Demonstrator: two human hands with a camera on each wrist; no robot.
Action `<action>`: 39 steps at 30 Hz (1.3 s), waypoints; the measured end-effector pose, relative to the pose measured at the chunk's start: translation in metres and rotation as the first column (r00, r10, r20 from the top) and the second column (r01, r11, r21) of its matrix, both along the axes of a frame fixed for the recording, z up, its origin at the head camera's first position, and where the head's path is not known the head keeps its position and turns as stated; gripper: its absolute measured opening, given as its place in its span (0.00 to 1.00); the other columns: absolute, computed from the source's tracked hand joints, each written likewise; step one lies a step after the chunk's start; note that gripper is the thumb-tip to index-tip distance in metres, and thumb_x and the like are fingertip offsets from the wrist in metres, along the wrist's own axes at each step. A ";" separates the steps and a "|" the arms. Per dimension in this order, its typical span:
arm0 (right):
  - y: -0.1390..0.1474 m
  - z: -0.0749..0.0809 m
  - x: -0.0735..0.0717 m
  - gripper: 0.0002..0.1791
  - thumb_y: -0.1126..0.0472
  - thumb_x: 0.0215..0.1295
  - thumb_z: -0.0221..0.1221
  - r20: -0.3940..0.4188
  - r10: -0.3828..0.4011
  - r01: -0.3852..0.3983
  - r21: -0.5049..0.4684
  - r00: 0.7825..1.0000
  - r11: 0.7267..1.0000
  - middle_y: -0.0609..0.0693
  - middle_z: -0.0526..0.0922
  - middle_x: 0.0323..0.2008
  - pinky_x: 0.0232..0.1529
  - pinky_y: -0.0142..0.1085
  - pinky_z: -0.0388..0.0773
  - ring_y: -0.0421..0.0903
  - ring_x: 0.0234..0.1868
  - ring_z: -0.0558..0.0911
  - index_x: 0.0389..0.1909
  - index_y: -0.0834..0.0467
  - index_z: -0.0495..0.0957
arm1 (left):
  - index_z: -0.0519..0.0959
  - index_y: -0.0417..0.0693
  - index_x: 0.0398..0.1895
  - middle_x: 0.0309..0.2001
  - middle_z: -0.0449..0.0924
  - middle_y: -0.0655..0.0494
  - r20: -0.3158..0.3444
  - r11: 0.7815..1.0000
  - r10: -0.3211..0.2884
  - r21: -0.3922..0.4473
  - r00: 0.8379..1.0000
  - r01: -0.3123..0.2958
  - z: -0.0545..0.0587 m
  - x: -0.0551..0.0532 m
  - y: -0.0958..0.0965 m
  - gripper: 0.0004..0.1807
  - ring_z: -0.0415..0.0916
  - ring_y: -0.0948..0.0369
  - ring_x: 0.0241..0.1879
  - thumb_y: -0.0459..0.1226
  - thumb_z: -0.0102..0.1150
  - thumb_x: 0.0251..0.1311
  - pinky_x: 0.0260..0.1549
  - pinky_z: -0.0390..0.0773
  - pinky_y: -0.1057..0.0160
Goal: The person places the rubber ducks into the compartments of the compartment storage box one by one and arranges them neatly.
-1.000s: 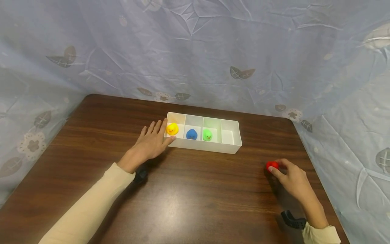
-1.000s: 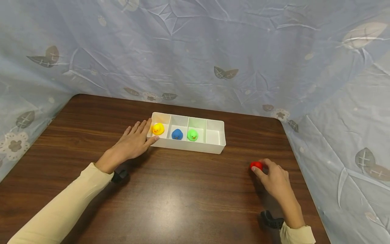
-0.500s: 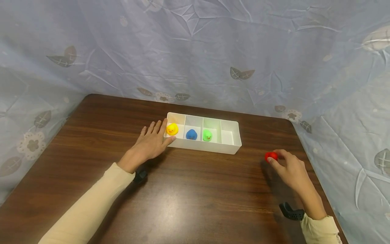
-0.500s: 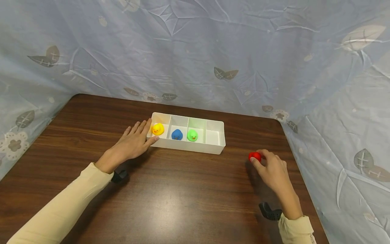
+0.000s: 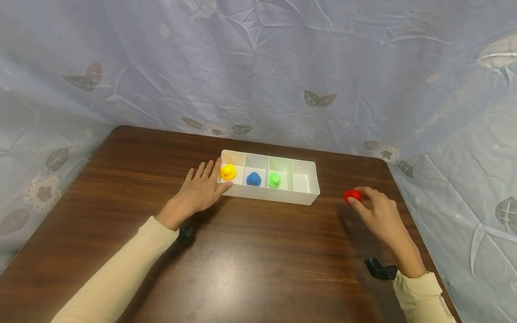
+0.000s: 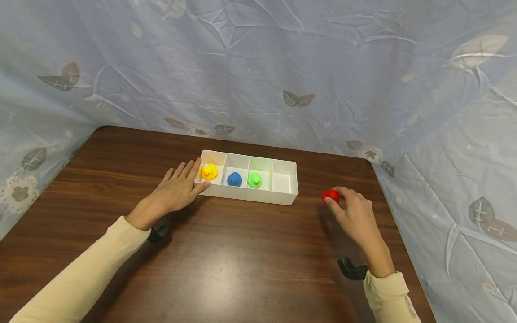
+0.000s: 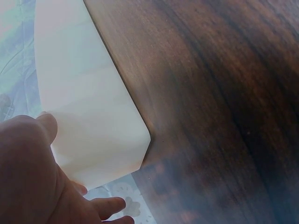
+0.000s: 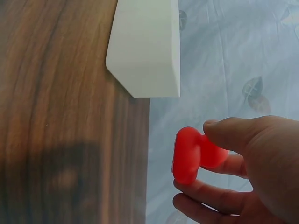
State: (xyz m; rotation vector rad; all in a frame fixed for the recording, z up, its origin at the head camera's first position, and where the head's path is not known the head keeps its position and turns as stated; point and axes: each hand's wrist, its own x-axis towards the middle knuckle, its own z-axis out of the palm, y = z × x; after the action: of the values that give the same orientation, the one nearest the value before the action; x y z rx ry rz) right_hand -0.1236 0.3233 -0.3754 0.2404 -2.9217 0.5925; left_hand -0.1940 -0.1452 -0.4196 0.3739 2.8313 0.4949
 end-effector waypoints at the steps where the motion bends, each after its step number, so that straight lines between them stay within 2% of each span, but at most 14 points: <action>1: -0.001 0.001 -0.002 0.24 0.52 0.79 0.62 -0.006 0.005 -0.005 0.002 1.000 1.000 0.71 0.87 0.54 0.53 0.72 0.74 0.75 0.56 0.83 0.63 0.67 0.79 | 0.30 0.46 0.88 0.88 0.38 0.35 0.001 1.000 0.000 -0.001 1.000 0.000 0.001 0.000 0.000 0.49 0.36 0.34 0.87 0.64 0.33 0.82 0.83 0.38 0.28; 8: -0.007 0.005 -0.010 0.22 0.52 0.79 0.62 -0.030 0.023 -0.023 -0.006 0.999 1.000 0.71 0.87 0.54 0.54 0.71 0.73 0.74 0.55 0.84 0.61 0.66 0.80 | 0.30 0.47 0.88 0.88 0.38 0.35 0.004 1.000 0.001 -0.004 1.000 0.000 0.001 0.000 0.001 0.49 0.36 0.34 0.87 0.64 0.33 0.82 0.82 0.38 0.28; 16: -0.015 0.009 -0.018 0.20 0.55 0.77 0.64 -0.065 0.045 -0.045 -0.006 0.997 0.999 0.71 0.87 0.54 0.58 0.72 0.68 0.74 0.56 0.82 0.59 0.67 0.81 | 0.30 0.47 0.88 0.88 0.38 0.35 0.005 1.000 0.005 -0.005 1.000 -0.005 0.000 0.000 0.001 0.49 0.36 0.34 0.87 0.64 0.33 0.82 0.82 0.37 0.28; 31: -0.032 0.014 -0.035 0.22 0.54 0.77 0.64 -0.095 0.091 -0.090 0.013 0.991 0.996 0.71 0.86 0.56 0.58 0.74 0.69 0.74 0.58 0.82 0.60 0.67 0.80 | 0.28 0.48 0.88 0.88 0.38 0.35 0.016 1.000 0.006 -0.005 1.000 -0.006 0.002 0.002 0.001 0.49 0.36 0.34 0.87 0.65 0.32 0.82 0.82 0.36 0.27; 39: -0.042 0.015 -0.043 0.19 0.55 0.76 0.64 -0.111 0.102 -0.102 0.003 0.989 0.995 0.68 0.87 0.54 0.58 0.70 0.70 0.72 0.58 0.82 0.58 0.65 0.81 | 0.30 0.47 0.88 0.88 0.39 0.35 0.003 1.000 0.007 -0.005 1.000 -0.007 0.002 0.001 0.001 0.49 0.38 0.33 0.86 0.65 0.32 0.82 0.82 0.37 0.27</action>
State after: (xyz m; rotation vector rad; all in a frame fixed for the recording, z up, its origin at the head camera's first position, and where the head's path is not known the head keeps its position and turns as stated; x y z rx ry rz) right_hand -0.1664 0.2810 -0.3605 0.4110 -2.8148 0.5781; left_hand -0.1927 -0.1444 -0.4176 0.3623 2.8317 0.4891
